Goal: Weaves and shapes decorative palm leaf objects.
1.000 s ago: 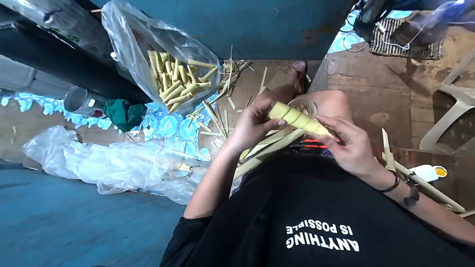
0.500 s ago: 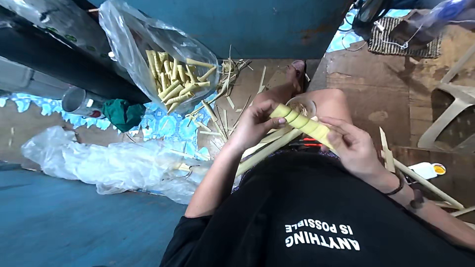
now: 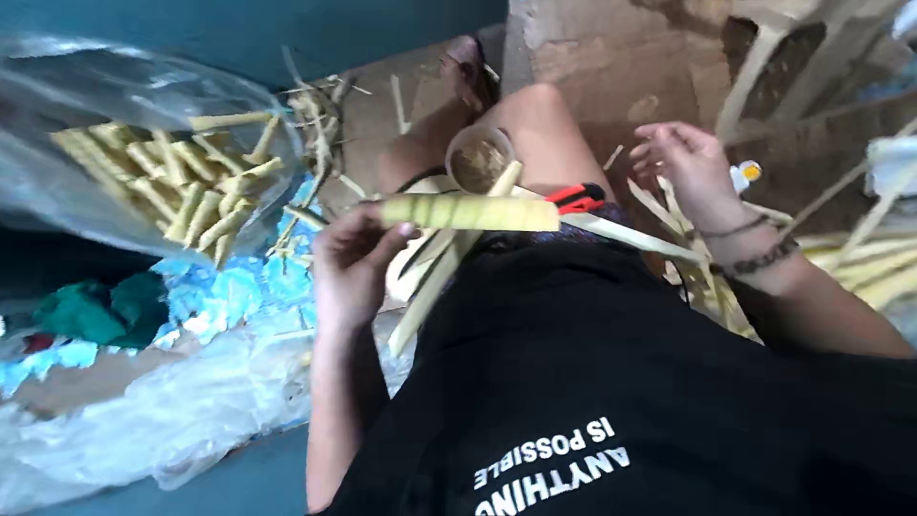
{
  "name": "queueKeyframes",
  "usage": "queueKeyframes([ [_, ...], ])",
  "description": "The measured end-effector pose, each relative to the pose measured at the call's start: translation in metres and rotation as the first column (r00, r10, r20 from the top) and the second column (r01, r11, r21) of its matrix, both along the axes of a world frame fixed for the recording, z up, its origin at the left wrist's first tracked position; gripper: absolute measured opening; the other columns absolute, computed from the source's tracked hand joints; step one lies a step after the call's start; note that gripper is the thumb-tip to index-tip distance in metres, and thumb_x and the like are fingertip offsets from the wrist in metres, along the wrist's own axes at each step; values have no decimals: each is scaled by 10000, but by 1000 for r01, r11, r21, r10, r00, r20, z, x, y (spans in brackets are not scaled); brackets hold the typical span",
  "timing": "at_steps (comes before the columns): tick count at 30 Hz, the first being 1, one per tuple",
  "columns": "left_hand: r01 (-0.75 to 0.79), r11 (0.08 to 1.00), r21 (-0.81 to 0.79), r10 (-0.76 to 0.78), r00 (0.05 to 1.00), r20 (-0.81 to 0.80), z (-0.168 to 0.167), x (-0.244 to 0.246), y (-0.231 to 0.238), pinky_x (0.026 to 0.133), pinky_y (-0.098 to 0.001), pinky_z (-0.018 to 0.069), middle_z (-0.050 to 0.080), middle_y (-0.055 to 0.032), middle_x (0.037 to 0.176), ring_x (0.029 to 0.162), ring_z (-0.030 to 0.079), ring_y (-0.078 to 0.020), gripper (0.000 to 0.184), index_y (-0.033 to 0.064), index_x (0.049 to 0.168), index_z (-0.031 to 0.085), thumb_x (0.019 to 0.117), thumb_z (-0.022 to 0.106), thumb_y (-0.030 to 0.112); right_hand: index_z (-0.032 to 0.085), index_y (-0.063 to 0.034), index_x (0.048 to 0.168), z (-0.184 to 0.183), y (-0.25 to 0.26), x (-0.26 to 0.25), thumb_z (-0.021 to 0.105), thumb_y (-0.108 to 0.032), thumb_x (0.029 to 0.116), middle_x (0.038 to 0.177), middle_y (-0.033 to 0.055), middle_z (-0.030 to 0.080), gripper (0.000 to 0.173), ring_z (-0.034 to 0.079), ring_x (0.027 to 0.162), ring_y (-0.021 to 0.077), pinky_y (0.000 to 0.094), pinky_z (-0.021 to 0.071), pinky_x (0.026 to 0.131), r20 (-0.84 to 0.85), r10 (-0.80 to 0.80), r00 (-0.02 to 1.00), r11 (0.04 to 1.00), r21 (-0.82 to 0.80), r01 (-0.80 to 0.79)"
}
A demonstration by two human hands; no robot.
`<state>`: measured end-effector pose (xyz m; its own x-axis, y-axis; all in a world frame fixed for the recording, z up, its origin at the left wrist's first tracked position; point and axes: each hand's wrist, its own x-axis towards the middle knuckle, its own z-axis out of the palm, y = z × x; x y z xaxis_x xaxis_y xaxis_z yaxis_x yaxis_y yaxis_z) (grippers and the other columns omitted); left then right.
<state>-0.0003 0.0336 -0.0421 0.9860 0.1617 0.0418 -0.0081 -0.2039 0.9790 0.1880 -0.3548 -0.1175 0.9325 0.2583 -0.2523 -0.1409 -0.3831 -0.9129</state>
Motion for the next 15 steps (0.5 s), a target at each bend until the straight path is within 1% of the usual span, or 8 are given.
queueKeyframes([
  [2, -9, 1000, -12, 9, 1000, -16, -4, -3, 2, 806, -218, 592, 721, 125, 1006, 870, 689, -21, 198, 198, 1113, 692, 957, 678, 77, 584, 6, 1349, -39, -74, 21, 447, -327, 1098, 1157, 139, 685, 439, 691, 932, 171, 359, 580, 845, -56, -296, 954, 940, -194, 281],
  [4, -36, 999, -31, 35, 999, -25, -7, -3, 1, 818, -195, 579, 718, 146, 995, 872, 679, 2, 216, 212, 1094, 696, 940, 690, 61, 538, 25, 1389, -70, -148, 22, 443, -317, 1092, 1233, 176, 651, 463, 677, 962, 194, 367, 565, 859, -96, -543, 835, 811, -317, 491],
  [6, -53, 997, -47, 52, 998, -19, -8, -2, -1, 831, -192, 576, 722, 144, 1000, 881, 682, 0, 231, 206, 1089, 698, 931, 685, 38, 504, 8, 1423, -84, -200, 9, 402, -304, 1099, 1289, 157, 627, 461, 670, 971, 164, 329, 555, 851, -139, -708, 693, 675, -424, 604],
  [7, -56, 997, -51, 55, 998, -18, -9, 0, -2, 837, -193, 574, 722, 145, 1007, 888, 683, -2, 233, 211, 1091, 696, 934, 683, 39, 495, -1, 1442, -87, -216, 0, 399, -300, 1101, 1315, 157, 615, 464, 661, 982, 167, 331, 541, 860, -160, -755, 636, 621, -487, 614],
  [9, -76, 996, -43, 76, 997, -6, -9, 4, -5, 857, -206, 577, 720, 143, 1059, 935, 686, -15, 225, 219, 1096, 697, 935, 700, 62, 497, 24, 1437, -98, -234, -17, 431, -289, 1093, 1298, 193, 604, 470, 639, 987, 205, 372, 518, 884, -162, -786, 597, 553, -616, 561],
  [11, -113, 993, 34, 112, 993, 32, -9, 7, -8, 888, -220, 559, 648, 129, 1171, 1049, 635, -41, 185, 217, 1069, 707, 922, 737, 108, 521, 65, 1412, -108, -239, -31, 478, -326, 1081, 1325, 266, 602, 514, 644, 1125, 324, 486, 500, 987, -168, -756, 632, 552, -682, 479],
  [13, -135, 983, 125, 129, 990, 55, -8, 11, -9, 902, -202, 536, 576, 126, 1213, 1119, 577, -47, 159, 233, 1034, 707, 907, 757, 152, 581, 87, 1342, -121, -240, -40, 562, -379, 1045, 1313, 313, 605, 553, 621, 1190, 409, 565, 473, 1029, -160, -674, 721, 608, -674, 420],
  [15, -140, 978, 157, 132, 989, 62, -5, 14, -11, 894, -188, 521, 573, 129, 1196, 1123, 565, -40, 146, 237, 1017, 711, 902, 762, 163, 629, 98, 1258, -127, -229, -43, 664, -386, 997, 1268, 336, 619, 552, 622, 1171, 439, 596, 462, 1033, -134, -525, 840, 695, -637, 333],
])
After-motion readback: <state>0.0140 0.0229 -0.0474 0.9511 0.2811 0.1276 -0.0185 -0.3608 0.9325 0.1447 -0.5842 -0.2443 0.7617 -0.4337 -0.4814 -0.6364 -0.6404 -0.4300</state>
